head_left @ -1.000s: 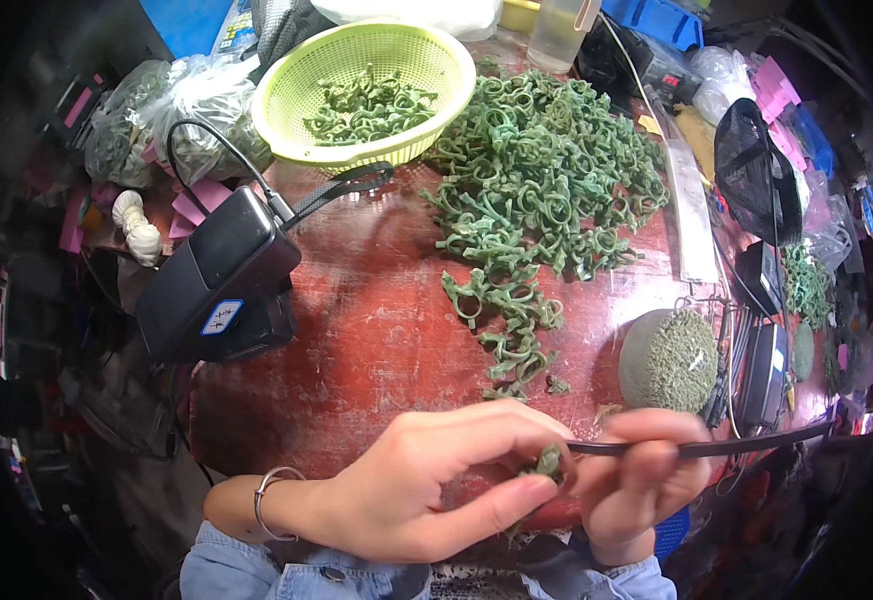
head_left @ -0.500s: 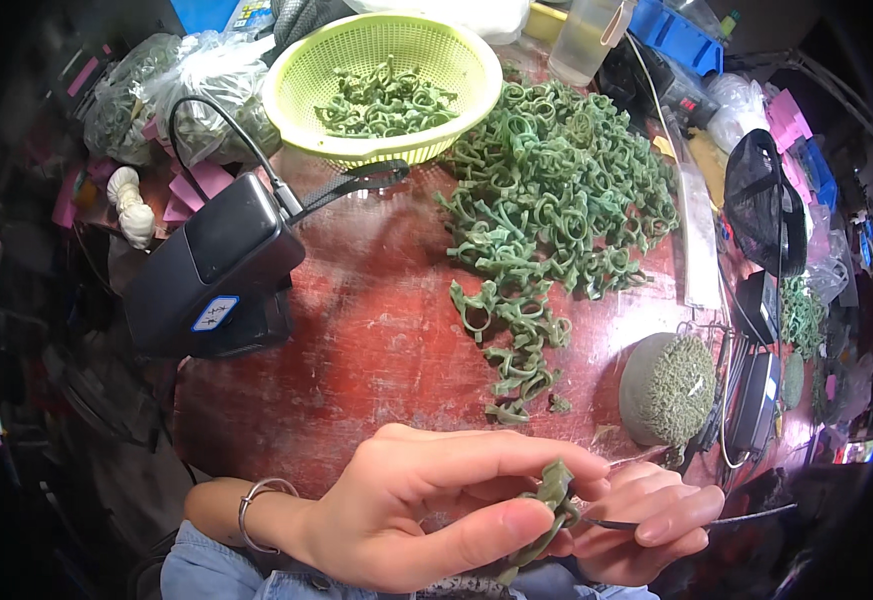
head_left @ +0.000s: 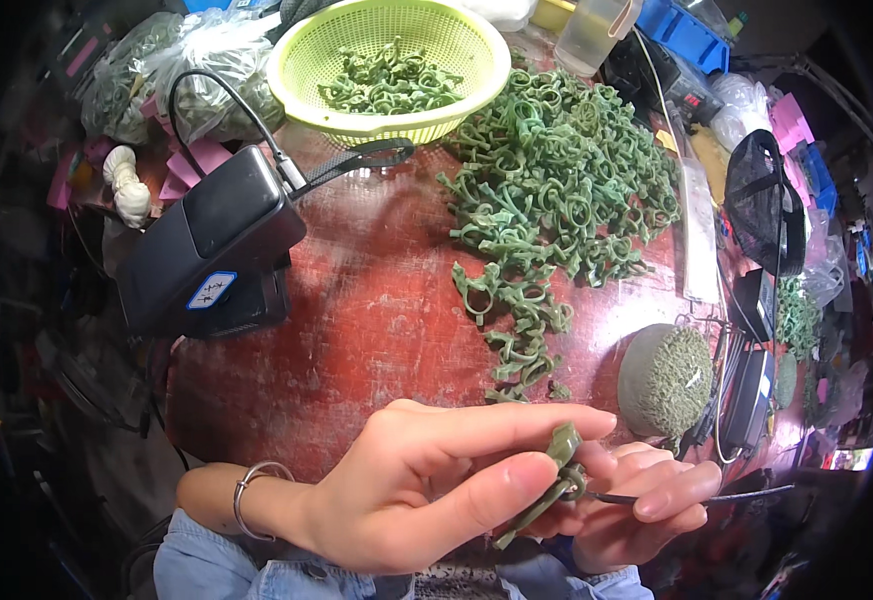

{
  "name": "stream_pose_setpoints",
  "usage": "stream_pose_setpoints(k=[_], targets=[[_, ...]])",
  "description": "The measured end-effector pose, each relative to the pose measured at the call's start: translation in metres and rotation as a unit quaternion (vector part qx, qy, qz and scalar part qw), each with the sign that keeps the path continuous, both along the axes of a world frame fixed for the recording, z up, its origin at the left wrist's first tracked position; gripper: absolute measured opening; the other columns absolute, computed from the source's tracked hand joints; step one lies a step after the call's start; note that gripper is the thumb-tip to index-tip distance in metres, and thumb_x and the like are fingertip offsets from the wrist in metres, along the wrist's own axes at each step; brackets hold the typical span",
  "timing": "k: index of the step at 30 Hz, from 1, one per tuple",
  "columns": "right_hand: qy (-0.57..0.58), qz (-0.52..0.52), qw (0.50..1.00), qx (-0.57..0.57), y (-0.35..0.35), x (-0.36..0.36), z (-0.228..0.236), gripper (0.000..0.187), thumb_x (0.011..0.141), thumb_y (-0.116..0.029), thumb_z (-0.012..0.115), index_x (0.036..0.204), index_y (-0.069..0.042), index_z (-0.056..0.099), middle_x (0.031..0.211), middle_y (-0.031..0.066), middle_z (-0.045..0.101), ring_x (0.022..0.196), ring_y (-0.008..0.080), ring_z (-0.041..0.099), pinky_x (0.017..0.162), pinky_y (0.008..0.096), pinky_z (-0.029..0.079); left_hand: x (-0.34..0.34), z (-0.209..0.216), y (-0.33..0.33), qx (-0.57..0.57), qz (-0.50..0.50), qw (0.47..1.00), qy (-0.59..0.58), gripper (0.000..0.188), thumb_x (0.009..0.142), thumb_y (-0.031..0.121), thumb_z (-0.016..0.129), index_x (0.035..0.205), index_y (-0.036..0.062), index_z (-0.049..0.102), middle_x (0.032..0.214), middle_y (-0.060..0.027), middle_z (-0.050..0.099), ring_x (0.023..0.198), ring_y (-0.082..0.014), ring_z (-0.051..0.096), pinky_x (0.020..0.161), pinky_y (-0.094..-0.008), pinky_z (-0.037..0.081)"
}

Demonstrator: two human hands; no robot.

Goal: Using a heated tool to join small green plastic vine segments together.

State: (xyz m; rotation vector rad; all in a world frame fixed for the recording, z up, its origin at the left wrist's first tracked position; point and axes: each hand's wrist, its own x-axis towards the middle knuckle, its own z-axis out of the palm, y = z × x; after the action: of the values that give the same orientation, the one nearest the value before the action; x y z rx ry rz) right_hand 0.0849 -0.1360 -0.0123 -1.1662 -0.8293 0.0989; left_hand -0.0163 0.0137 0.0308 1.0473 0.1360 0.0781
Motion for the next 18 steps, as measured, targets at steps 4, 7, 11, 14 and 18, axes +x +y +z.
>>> stream_pose_setpoints(k=[4,7,11,14,18], targets=[[-0.011,-0.025,1.0,-0.011,-0.004,0.001,-0.003,0.036,0.097,-0.043,0.03,0.083,-0.011,0.036,0.06,0.0038,0.053,0.051,0.0168,0.052,0.055,0.0293,0.043,0.0,0.001,0.001,0.004,0.006,1.0,0.002,0.045,0.097,0.021,0.039,0.126,-0.0137,0.04,0.11,-0.0232,0.06,0.101,-0.0226,0.06,0.086,-0.0317,0.048],[0.003,0.006,1.0,-0.021,-0.002,0.0,0.0,0.036,0.096,-0.044,0.03,0.084,-0.011,0.036,0.06,0.0037,0.053,0.051,0.0166,0.052,0.055,0.0298,0.043,-0.001,-0.005,0.006,0.115,0.021,0.99,-0.085,0.045,0.096,0.019,0.04,0.126,-0.0142,0.04,0.109,-0.0249,0.06,0.103,-0.0243,0.059,0.089,-0.0325,0.045],[0.005,0.025,1.0,0.005,0.003,0.004,0.003,0.034,0.097,-0.041,0.03,0.085,-0.01,0.037,0.054,0.0044,0.051,0.044,0.0168,0.049,0.049,0.0279,0.043,0.005,-0.008,0.007,0.113,0.018,0.988,-0.106,0.045,0.096,0.019,0.041,0.125,-0.0151,0.041,0.108,-0.0258,0.06,0.104,-0.0261,0.059,0.091,-0.033,0.044],[0.057,0.082,0.994,0.032,0.006,0.002,0.006,0.032,0.097,-0.038,0.031,0.085,-0.01,0.038,0.05,0.0057,0.049,0.037,0.0167,0.045,0.04,0.0256,0.04,0.004,-0.008,0.006,0.116,0.028,0.987,-0.109,0.044,0.096,0.019,0.041,0.123,-0.0156,0.042,0.106,-0.026,0.06,0.104,-0.0268,0.059,0.091,-0.0336,0.044],[0.071,0.115,0.99,0.047,0.01,0.005,0.003,0.031,0.098,-0.035,0.033,0.084,-0.008,0.038,0.049,0.0059,0.047,0.033,0.0146,0.04,0.034,0.0245,0.034,0.003,-0.007,0.007,0.132,0.03,0.985,-0.111,0.043,0.095,0.018,0.042,0.121,-0.0158,0.045,0.104,-0.0257,0.061,0.102,-0.0277,0.06,0.09,-0.0342,0.044]])
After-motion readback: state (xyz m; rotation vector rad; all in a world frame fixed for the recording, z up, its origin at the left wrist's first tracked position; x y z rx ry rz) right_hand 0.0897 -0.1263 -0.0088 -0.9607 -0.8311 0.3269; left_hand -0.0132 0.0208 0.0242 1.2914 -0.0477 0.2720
